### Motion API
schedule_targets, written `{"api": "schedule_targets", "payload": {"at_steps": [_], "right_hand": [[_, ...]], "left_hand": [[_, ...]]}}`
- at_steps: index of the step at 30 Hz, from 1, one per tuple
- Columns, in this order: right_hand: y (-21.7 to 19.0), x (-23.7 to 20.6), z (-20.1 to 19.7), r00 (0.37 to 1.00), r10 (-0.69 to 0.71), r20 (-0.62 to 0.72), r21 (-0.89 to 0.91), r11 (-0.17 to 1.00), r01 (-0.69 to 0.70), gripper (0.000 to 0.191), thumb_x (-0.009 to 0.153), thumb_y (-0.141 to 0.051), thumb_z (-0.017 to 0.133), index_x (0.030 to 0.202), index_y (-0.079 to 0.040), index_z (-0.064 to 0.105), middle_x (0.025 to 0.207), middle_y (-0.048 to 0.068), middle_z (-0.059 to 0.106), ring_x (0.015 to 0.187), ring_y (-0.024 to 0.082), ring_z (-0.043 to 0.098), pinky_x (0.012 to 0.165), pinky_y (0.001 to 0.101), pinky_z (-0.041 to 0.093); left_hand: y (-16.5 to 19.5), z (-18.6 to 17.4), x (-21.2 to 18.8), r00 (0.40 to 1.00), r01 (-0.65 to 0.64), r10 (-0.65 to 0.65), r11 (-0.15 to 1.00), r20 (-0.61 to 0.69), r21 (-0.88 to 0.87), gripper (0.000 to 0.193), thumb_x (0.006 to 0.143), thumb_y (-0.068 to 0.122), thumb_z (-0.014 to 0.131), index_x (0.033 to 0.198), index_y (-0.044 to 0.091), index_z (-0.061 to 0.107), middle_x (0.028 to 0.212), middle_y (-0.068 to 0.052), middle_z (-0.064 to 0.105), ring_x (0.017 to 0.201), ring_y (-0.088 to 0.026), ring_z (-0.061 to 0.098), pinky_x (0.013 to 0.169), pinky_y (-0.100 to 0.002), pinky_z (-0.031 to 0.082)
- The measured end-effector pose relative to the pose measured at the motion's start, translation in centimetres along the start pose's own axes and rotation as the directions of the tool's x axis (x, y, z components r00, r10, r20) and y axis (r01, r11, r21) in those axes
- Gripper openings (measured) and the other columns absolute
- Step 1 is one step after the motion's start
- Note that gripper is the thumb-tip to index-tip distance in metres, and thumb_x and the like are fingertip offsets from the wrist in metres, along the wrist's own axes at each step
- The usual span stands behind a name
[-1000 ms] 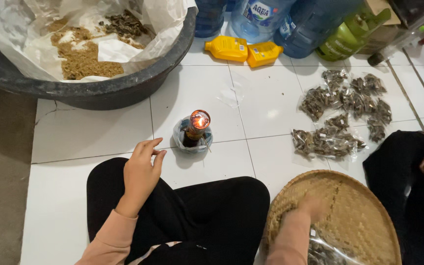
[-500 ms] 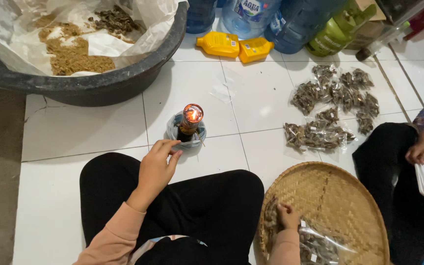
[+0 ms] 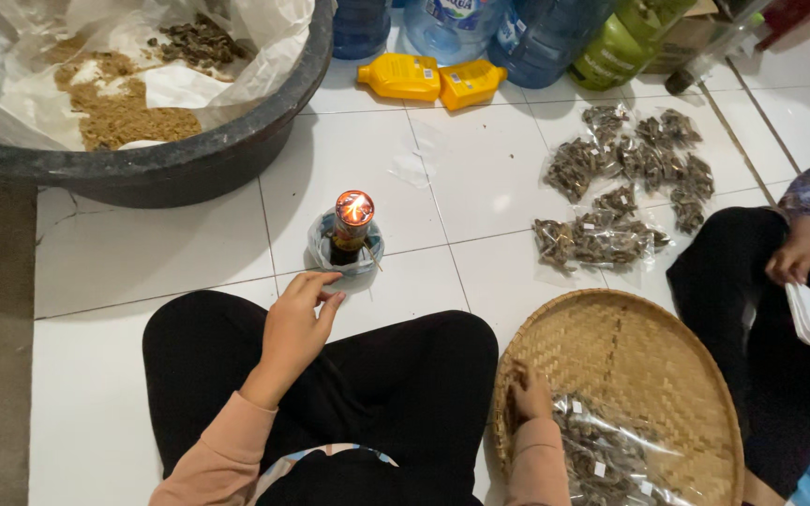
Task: The person sits on the floor and seals small clear plastic bags filled with dried items by holding each bag's open edge over a lit candle flame to melt it closed. They take bags one at a time from a woven tray, seal each over the flame, and place the sealed bags on the floor.
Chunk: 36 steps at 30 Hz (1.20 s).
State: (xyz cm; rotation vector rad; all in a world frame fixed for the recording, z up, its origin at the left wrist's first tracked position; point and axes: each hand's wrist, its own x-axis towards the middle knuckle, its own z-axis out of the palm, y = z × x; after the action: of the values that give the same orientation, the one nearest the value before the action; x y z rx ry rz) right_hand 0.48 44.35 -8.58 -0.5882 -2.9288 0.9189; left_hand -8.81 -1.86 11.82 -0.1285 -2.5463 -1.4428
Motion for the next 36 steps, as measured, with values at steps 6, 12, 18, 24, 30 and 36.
{"api": "schedule_targets", "payload": {"at_steps": [6,12,18,24,30,36], "right_hand": [[2.4,-1.7,-1.1,0.961,0.043,0.272,-0.287,0.957,0.038,0.045,0.089,-0.041,0.075,0.128,-0.021,0.065,0.131,0.015,0.059,0.118,0.037,0.061,0.100,0.0436,0.052],[3.2,-2.7,-4.1,0.732,0.263,0.628,-0.576,0.790,0.211,0.117,0.057,-0.032,0.103,0.151,-0.027,0.035,0.160,0.013,0.023,0.148,0.038,0.026,0.119,0.0399,0.035],[3.3,-3.3,-4.0,0.813,0.201,0.547,-0.618,0.752,0.230,0.075,0.064,-0.020,0.090,0.131,-0.030,0.059,0.152,0.003,0.039,0.137,0.038,0.040,0.111,0.0427,0.044],[3.6,-2.5,-6.3,0.969,-0.245,0.023,-0.439,0.868,0.230,0.029,0.063,-0.011,0.084,0.090,-0.019,0.077,0.113,0.005,0.066,0.105,0.036,0.056,0.091,0.0445,0.051],[-6.6,-4.5,-13.2,0.839,-0.372,-0.396,-0.219,0.926,0.307,0.016,0.078,-0.012,0.084,0.093,-0.012,0.078,0.112,0.007,0.066,0.099,0.034,0.059,0.088,0.0426,0.051],[-23.6,-7.5,-12.7,0.651,-0.491,-0.579,0.102,0.748,0.655,0.026,0.075,0.004,0.084,0.099,-0.005,0.075,0.122,0.011,0.062,0.109,0.025,0.064,0.094,0.0366,0.053]], "left_hand": [[0.6,0.8,-0.6,0.997,-0.061,0.062,0.998,0.045,-0.017,0.023,0.090,0.018,0.071,0.111,0.009,0.073,0.101,-0.007,0.071,0.079,-0.022,0.073,0.068,-0.035,0.055],[0.7,0.9,-0.9,0.996,-0.072,0.072,0.997,0.058,-0.016,0.022,0.090,0.018,0.071,0.109,0.009,0.074,0.100,-0.007,0.072,0.079,-0.021,0.073,0.066,-0.034,0.055],[0.9,0.9,-1.2,0.993,-0.107,0.108,0.993,0.042,-0.040,0.020,0.091,0.018,0.071,0.108,0.007,0.074,0.102,-0.007,0.073,0.081,-0.020,0.074,0.070,-0.033,0.056],[1.2,1.5,-1.2,0.990,-0.124,0.128,0.990,0.062,-0.073,0.022,0.089,0.018,0.073,0.108,0.007,0.074,0.101,-0.009,0.073,0.083,-0.021,0.075,0.072,-0.033,0.057],[4.7,4.4,-1.5,0.898,-0.102,0.199,0.962,0.391,-0.255,0.044,0.083,0.031,0.081,0.120,0.011,0.069,0.113,-0.009,0.071,0.092,-0.022,0.077,0.081,-0.033,0.061],[6.1,6.8,0.5,0.670,-0.547,0.694,0.702,0.263,-0.456,0.116,0.056,0.039,0.097,0.149,0.001,0.038,0.138,-0.029,0.056,0.127,-0.044,0.055,0.105,-0.045,0.044]]}}
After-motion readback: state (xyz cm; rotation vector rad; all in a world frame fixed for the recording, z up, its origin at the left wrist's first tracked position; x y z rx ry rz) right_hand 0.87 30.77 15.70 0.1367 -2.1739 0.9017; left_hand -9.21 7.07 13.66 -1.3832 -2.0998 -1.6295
